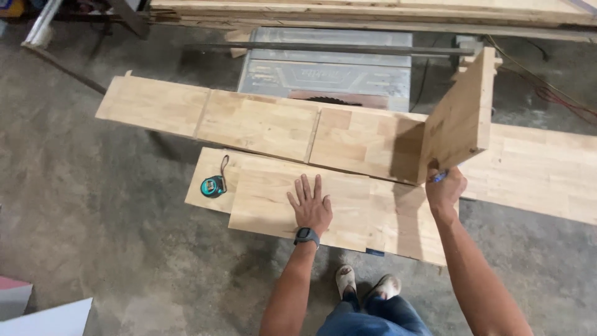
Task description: The person arranges several rectangular wooden planks on a workbench and uses a pen to mark lines on them. They repeatedly lift, reposition, and align the planks to ensure accurate markings.
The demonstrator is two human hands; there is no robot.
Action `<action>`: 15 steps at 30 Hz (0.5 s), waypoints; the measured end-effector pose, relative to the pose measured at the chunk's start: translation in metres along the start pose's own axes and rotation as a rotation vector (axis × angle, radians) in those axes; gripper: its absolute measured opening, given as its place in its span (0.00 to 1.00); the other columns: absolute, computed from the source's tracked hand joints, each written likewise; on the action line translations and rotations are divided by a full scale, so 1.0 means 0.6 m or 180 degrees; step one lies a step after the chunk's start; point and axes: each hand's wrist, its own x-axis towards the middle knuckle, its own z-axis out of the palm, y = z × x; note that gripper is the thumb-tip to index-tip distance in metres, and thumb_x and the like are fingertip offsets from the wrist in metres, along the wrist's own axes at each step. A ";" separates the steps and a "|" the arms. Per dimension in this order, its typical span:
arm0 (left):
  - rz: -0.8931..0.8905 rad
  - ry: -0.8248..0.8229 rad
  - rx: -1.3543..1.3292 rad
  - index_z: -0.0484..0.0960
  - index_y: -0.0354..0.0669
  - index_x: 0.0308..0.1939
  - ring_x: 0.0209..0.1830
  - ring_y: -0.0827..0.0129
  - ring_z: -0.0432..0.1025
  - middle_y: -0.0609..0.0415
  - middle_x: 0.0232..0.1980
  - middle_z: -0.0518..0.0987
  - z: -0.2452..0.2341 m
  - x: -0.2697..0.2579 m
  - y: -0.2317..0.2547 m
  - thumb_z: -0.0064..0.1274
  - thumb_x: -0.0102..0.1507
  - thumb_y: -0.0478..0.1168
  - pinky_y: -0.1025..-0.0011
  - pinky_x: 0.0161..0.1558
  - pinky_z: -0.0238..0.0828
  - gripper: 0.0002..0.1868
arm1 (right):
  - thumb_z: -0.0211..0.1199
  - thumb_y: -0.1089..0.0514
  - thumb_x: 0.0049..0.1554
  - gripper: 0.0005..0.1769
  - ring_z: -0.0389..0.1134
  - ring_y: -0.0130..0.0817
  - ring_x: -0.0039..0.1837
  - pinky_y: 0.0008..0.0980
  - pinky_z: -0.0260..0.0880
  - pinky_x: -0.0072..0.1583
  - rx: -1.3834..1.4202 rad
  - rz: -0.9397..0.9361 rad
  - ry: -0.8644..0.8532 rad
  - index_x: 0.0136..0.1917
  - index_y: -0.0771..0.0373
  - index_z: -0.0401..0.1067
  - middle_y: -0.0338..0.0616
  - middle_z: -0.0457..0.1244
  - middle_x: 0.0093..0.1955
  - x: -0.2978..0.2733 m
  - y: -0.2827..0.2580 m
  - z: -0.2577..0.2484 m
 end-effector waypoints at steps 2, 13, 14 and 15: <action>-0.0061 0.0018 -0.0023 0.46 0.60 0.83 0.86 0.43 0.35 0.41 0.86 0.42 -0.004 0.001 0.001 0.33 0.70 0.58 0.31 0.74 0.27 0.37 | 0.69 0.47 0.65 0.21 0.69 0.61 0.41 0.52 0.66 0.45 0.0115 -0.0048 -0.0052 0.38 0.63 0.73 0.54 0.63 0.30 0.003 -0.005 -0.009; 0.0001 -0.1298 -0.0980 0.27 0.65 0.81 0.84 0.48 0.14 0.54 0.84 0.21 -0.114 -0.010 -0.008 0.33 0.63 0.69 0.30 0.79 0.04 0.49 | 0.59 0.40 0.74 0.24 0.71 0.69 0.46 0.53 0.71 0.53 -0.0651 -0.0295 -0.0313 0.53 0.62 0.82 0.63 0.72 0.44 0.028 0.087 0.092; -0.0024 -0.1260 -0.0989 0.27 0.65 0.81 0.84 0.48 0.14 0.54 0.84 0.21 -0.114 -0.009 -0.010 0.33 0.63 0.69 0.30 0.79 0.04 0.49 | 0.59 0.40 0.74 0.24 0.71 0.69 0.46 0.53 0.71 0.53 -0.0625 -0.0333 -0.0310 0.53 0.62 0.82 0.63 0.72 0.44 0.027 0.087 0.099; -0.0020 -0.1287 -0.0846 0.26 0.66 0.81 0.84 0.49 0.13 0.54 0.84 0.19 -0.112 -0.005 -0.011 0.32 0.60 0.71 0.31 0.79 0.04 0.52 | 0.61 0.40 0.74 0.23 0.71 0.66 0.43 0.52 0.72 0.50 -0.0803 -0.0470 -0.0054 0.49 0.60 0.80 0.59 0.71 0.42 0.027 0.087 0.109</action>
